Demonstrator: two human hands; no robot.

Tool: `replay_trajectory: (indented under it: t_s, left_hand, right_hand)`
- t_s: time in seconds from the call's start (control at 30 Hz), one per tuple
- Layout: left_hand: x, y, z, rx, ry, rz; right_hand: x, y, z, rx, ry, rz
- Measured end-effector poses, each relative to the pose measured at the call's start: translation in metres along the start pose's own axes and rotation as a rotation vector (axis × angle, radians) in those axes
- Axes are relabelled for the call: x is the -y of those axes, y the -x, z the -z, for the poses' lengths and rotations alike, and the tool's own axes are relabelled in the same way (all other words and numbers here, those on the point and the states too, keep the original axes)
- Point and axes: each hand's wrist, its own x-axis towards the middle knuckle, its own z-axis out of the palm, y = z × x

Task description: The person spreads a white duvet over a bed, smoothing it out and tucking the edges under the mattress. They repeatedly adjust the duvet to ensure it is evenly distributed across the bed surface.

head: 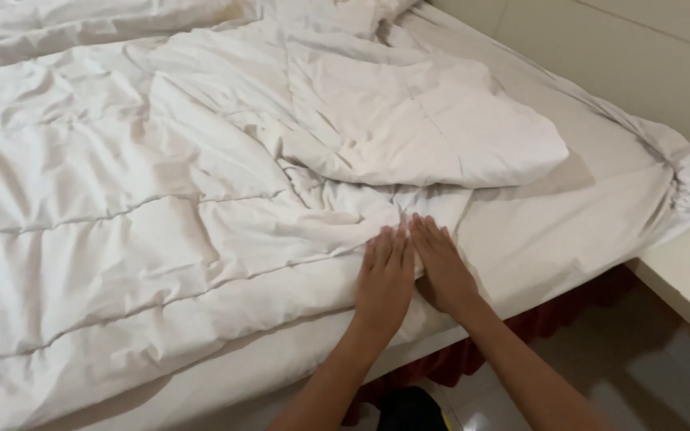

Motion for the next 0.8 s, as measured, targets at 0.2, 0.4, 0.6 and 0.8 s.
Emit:
replay_trajectory:
  t_s: [0.2,0.4,0.6,0.8]
  left_hand:
    - [0.008,0.029,-0.005,-0.067,0.177,-0.029]
    - [0.01,0.031,0.004,-0.085,0.202,-0.081]
    - [0.017,0.025,0.018,-0.015,0.386,-0.252]
    - [0.014,0.029,0.016,-0.025,0.426,-0.313]
  right_hand:
    - [0.0,0.011,-0.018,-0.049,0.063,-0.026]
    - [-0.012,-0.014,0.0,-0.113,0.2,-0.117]
    - [-0.039,0.011,0.017,-0.156,0.36,-0.124]
    - [-0.019,0.078,0.043,-0.038,0.515,-0.134]
